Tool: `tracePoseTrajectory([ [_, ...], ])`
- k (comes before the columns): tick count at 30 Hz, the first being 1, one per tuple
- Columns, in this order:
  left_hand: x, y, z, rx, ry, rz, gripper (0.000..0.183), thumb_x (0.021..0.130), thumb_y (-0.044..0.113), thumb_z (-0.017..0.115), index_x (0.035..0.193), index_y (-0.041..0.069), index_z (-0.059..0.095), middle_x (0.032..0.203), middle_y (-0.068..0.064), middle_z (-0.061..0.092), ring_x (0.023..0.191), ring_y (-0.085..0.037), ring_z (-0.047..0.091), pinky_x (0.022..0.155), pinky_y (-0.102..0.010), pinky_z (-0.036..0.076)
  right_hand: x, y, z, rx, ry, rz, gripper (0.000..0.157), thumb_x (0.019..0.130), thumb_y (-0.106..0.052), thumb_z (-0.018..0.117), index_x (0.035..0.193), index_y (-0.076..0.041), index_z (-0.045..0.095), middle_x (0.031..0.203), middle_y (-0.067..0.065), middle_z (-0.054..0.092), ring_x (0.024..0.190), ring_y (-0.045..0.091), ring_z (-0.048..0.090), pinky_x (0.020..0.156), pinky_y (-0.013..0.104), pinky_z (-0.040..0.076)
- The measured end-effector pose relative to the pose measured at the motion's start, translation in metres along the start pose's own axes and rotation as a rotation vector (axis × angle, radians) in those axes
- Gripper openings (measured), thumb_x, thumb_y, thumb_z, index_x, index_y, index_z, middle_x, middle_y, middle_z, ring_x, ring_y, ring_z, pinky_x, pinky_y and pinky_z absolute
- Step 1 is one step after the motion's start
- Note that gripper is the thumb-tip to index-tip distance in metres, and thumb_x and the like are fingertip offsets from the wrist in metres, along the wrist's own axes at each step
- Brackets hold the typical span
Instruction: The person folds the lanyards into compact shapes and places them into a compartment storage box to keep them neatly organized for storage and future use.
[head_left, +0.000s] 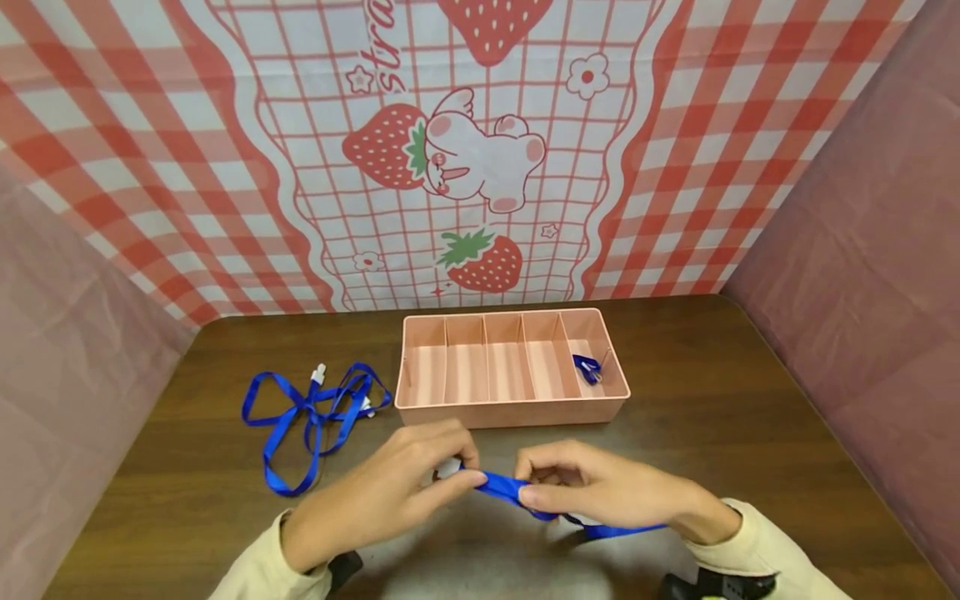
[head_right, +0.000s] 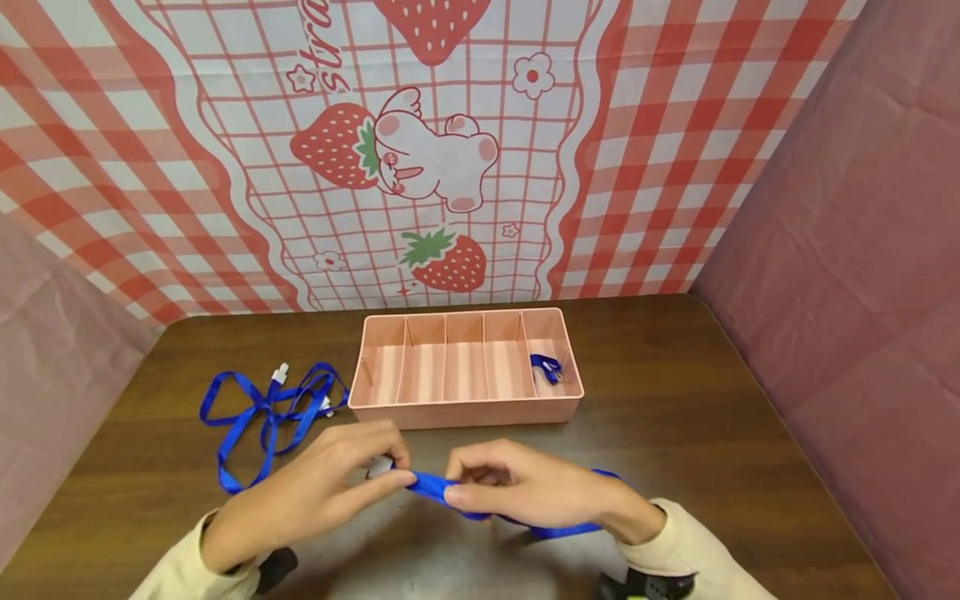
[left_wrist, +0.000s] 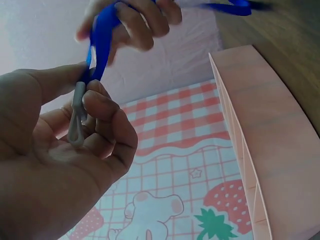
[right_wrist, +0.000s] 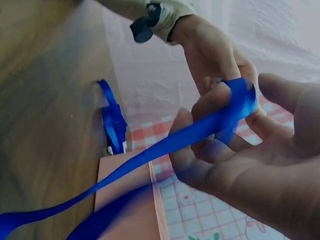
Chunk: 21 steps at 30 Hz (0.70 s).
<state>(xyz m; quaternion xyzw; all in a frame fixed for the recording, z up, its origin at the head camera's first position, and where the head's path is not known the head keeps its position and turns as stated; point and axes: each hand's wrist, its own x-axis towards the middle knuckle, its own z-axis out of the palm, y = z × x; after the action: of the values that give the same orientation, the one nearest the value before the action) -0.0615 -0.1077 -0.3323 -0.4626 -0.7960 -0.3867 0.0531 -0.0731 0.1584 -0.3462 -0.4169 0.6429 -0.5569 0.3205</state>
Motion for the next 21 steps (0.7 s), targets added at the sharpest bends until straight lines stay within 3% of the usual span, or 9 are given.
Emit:
tracePoseTrajectory([
  [5,0.0,0.0,-0.005,0.008,0.025,0.054,0.01,0.099,0.018,0.063,0.09,0.018,0.057,0.084,0.011,0.054,0.072,0.002,0.048,0.062,-0.01,0.041,0.001,0.001,0.004,0.003,-0.091,-0.051,0.014,0.106,-0.005,0.042,0.101,-0.008,0.055,0.105,0.01,0.055,0.098,0.016,0.053,0.082,0.032,0.047],
  [8,-0.001,0.0,-0.008,-0.031,0.021,0.065,0.011,0.099,0.017,0.064,0.09,0.019,0.057,0.083,0.011,0.054,0.073,0.002,0.048,0.063,-0.009,0.04,0.005,0.002,0.008,-0.015,-0.104,-0.076,0.018,0.107,-0.006,0.04,0.1,-0.009,0.056,0.115,0.007,0.055,0.112,0.021,0.05,0.096,0.033,0.043],
  [10,-0.001,0.001,-0.011,-0.07,0.014,0.074,0.011,0.098,0.016,0.065,0.091,0.019,0.058,0.083,0.011,0.054,0.073,0.002,0.048,0.064,-0.011,0.041,0.009,0.004,0.011,0.033,-0.102,-0.086,0.022,0.108,-0.006,0.037,0.097,-0.006,0.056,0.117,0.008,0.059,0.117,0.023,0.052,0.099,0.033,0.042],
  [13,0.0,0.001,-0.017,-0.113,0.01,0.095,0.011,0.096,0.014,0.067,0.091,0.02,0.059,0.082,0.011,0.054,0.074,0.001,0.048,0.064,-0.014,0.044,0.013,0.006,0.015,0.128,-0.061,-0.066,0.029,0.109,-0.009,0.034,0.094,-0.002,0.057,0.11,0.015,0.066,0.112,0.02,0.057,0.096,0.032,0.044],
  [15,0.001,0.002,-0.021,-0.125,0.016,0.107,0.012,0.095,0.013,0.069,0.092,0.021,0.06,0.082,0.011,0.054,0.074,0.001,0.048,0.064,-0.016,0.044,0.014,0.007,0.017,0.148,-0.008,-0.05,0.033,0.109,-0.011,0.034,0.091,-0.001,0.06,0.102,0.019,0.067,0.1,0.016,0.06,0.083,0.029,0.047],
  [17,0.002,0.002,-0.026,-0.125,0.031,0.114,0.013,0.094,0.012,0.07,0.091,0.021,0.061,0.081,0.011,0.054,0.073,0.0,0.048,0.063,-0.018,0.044,0.014,0.006,0.017,0.142,0.039,-0.042,0.035,0.109,-0.012,0.036,0.09,-0.001,0.063,0.089,0.021,0.062,0.085,0.012,0.056,0.071,0.026,0.044],
  [21,0.0,0.001,-0.037,-0.115,0.054,0.095,0.015,0.092,0.011,0.072,0.089,0.021,0.061,0.079,0.011,0.054,0.072,-0.001,0.047,0.062,-0.019,0.042,0.011,0.002,0.013,0.065,0.078,-0.073,0.034,0.108,-0.007,0.039,0.088,-0.004,0.067,0.082,0.018,0.055,0.075,0.013,0.05,0.063,0.027,0.043],
])
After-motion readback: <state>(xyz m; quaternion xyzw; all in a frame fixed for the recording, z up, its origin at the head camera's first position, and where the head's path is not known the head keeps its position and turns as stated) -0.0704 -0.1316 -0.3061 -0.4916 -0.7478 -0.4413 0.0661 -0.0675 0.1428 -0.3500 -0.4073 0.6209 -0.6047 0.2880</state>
